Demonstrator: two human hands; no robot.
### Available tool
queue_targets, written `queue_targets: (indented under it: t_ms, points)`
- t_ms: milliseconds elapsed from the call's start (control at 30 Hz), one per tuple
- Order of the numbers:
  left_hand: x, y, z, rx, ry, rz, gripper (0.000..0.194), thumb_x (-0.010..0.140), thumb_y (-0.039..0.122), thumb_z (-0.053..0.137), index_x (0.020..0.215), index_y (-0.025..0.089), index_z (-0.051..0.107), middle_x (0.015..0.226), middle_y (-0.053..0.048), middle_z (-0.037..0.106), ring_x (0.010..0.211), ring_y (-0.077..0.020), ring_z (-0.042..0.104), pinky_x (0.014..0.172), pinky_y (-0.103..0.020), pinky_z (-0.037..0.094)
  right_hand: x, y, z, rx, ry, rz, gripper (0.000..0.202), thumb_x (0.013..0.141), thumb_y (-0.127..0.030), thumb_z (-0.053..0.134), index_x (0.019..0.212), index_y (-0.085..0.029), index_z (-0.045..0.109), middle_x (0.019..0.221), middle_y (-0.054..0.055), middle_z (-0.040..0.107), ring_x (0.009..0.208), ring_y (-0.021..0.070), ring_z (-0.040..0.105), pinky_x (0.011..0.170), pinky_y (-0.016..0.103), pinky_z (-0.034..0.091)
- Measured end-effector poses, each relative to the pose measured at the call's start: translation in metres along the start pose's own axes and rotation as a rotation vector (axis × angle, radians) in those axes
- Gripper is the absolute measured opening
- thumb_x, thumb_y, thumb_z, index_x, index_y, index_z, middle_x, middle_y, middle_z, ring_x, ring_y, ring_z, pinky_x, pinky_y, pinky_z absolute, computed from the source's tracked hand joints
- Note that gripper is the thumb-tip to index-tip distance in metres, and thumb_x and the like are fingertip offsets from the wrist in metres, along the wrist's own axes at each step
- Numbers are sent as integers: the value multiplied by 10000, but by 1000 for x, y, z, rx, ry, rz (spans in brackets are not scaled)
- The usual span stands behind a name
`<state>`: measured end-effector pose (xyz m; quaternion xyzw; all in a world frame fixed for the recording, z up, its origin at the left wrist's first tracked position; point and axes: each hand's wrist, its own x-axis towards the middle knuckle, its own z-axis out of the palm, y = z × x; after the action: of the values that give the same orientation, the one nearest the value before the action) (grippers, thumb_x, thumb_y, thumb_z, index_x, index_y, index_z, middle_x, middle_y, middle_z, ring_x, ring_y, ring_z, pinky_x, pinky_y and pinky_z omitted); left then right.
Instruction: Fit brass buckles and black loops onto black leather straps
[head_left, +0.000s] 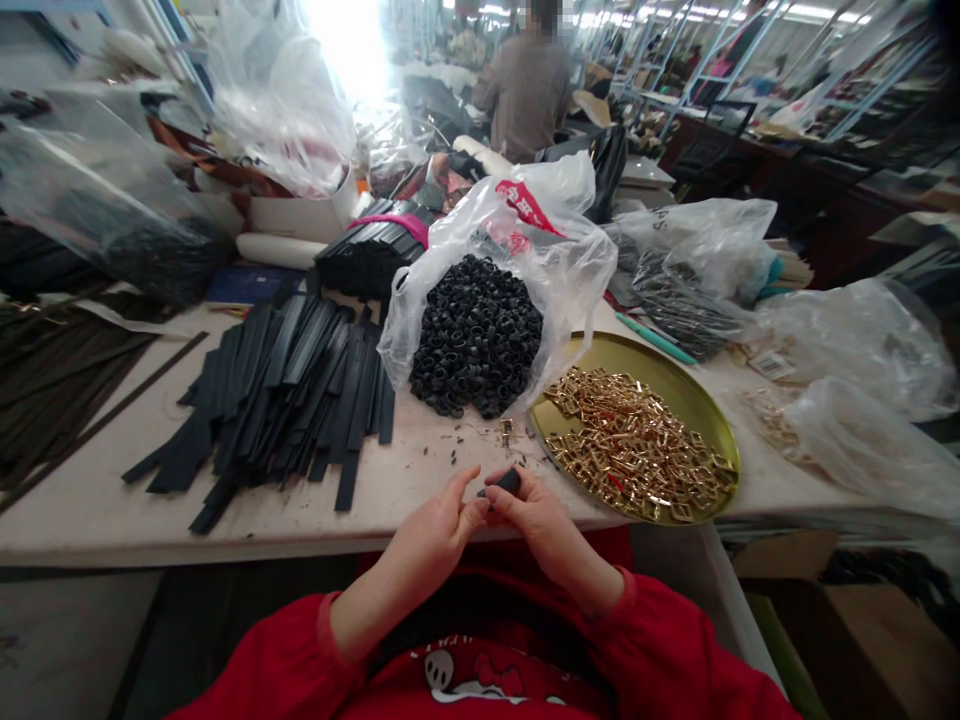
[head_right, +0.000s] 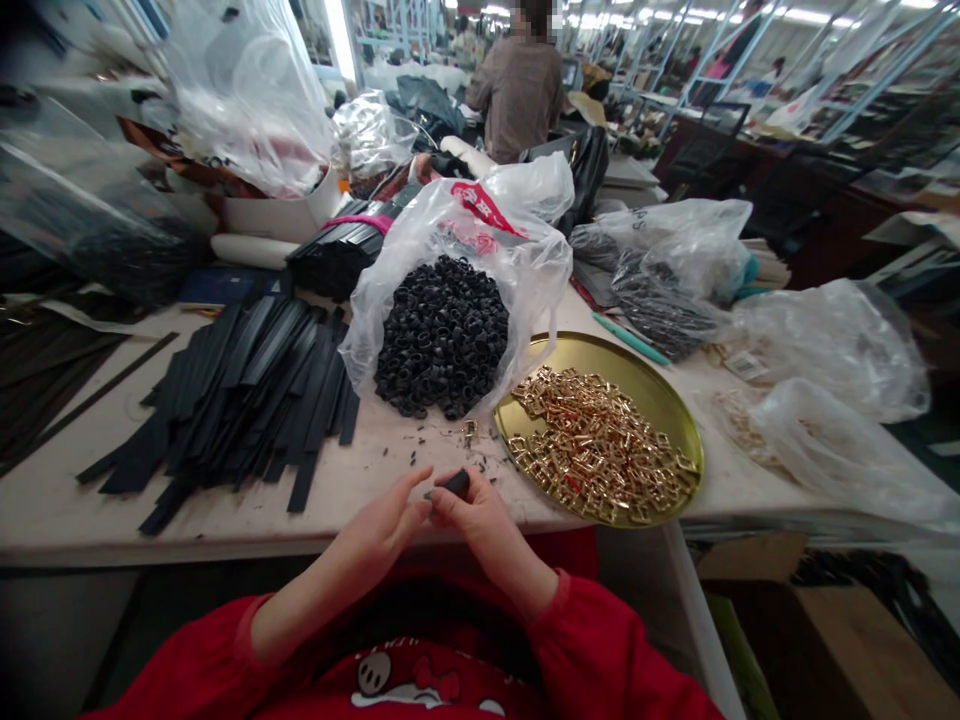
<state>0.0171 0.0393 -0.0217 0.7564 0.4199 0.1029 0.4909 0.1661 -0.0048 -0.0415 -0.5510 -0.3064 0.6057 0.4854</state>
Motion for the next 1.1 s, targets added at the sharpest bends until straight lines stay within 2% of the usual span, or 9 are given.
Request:
queue_targets:
  t_ms: [100, 167, 300, 400, 567, 767, 867, 1000, 1100]
  points:
    - [5, 0, -4, -100, 36, 52, 438, 872, 430, 355, 1206, 189, 505, 1091, -69, 625, 989, -209, 563, 845, -303, 421, 8, -5, -10, -259, 15, -145, 339, 729, -464, 601, 900, -187, 508, 678, -26, 556, 573, 117, 518, 549, 244, 419]
    - [12, -1, -7, -164, 89, 10, 368, 851, 397, 373, 1043, 171, 590, 886, -39, 652, 822, -176, 585, 714, -258, 441, 20, -16, -20, -621, 122, -296, 269, 818, -436, 491, 880, -176, 523, 748, 22, 583, 642, 144, 539, 593, 264, 422]
    - [21, -6, -6, -387, 160, -185, 218, 778, 276, 363, 791, 150, 540, 463, 63, 412, 414, -93, 402, 408, -191, 296, 51, -34, -27, -1414, 356, -359, 185, 851, -302, 475, 890, -136, 545, 874, 128, 603, 769, 215, 568, 650, 301, 409]
    - [18, -11, -2, -523, 137, -247, 144, 760, 247, 330, 756, 181, 457, 391, 105, 302, 319, -77, 274, 348, -184, 218, 67, -33, -20, -1591, 356, -336, 143, 836, -224, 498, 909, -113, 552, 877, 155, 608, 780, 238, 584, 633, 303, 409]
    - [4, -11, -10, -354, 192, -176, 179, 791, 257, 319, 784, 178, 480, 529, 48, 515, 380, -86, 386, 403, -200, 294, 62, -27, -17, -1482, 231, -474, 167, 847, -138, 446, 914, -153, 598, 890, 98, 617, 835, 195, 581, 719, 280, 423]
    - [3, 11, -22, -13, 306, 99, 242, 805, 334, 458, 872, 147, 596, 736, -32, 619, 677, -160, 537, 607, -246, 389, 23, -37, -8, -994, -27, -624, 167, 821, -196, 478, 874, -187, 636, 833, 54, 614, 777, 168, 574, 706, 274, 447]
    - [-1, 16, -18, -15, 303, 89, 216, 781, 292, 498, 843, 129, 625, 747, -47, 641, 672, -158, 547, 614, -240, 405, 6, -37, 1, -789, -118, -552, 161, 804, -252, 495, 890, -197, 619, 809, 37, 639, 738, 164, 578, 677, 279, 453]
    - [-16, 18, -14, -32, 256, 35, 293, 785, 355, 485, 854, 117, 642, 715, -39, 642, 632, -147, 544, 524, -211, 375, -5, -19, 6, -441, -273, -267, 332, 780, -418, 511, 1012, -190, 577, 586, -13, 573, 512, 136, 533, 486, 246, 440]
    - [-26, 21, -17, 10, 286, -28, 346, 768, 405, 487, 895, 126, 649, 728, -43, 644, 617, -149, 537, 483, -208, 338, -1, -5, 2, -284, -199, -189, 482, 684, -446, 617, 1104, -224, 535, 783, 37, 660, 639, 169, 616, 533, 257, 497]
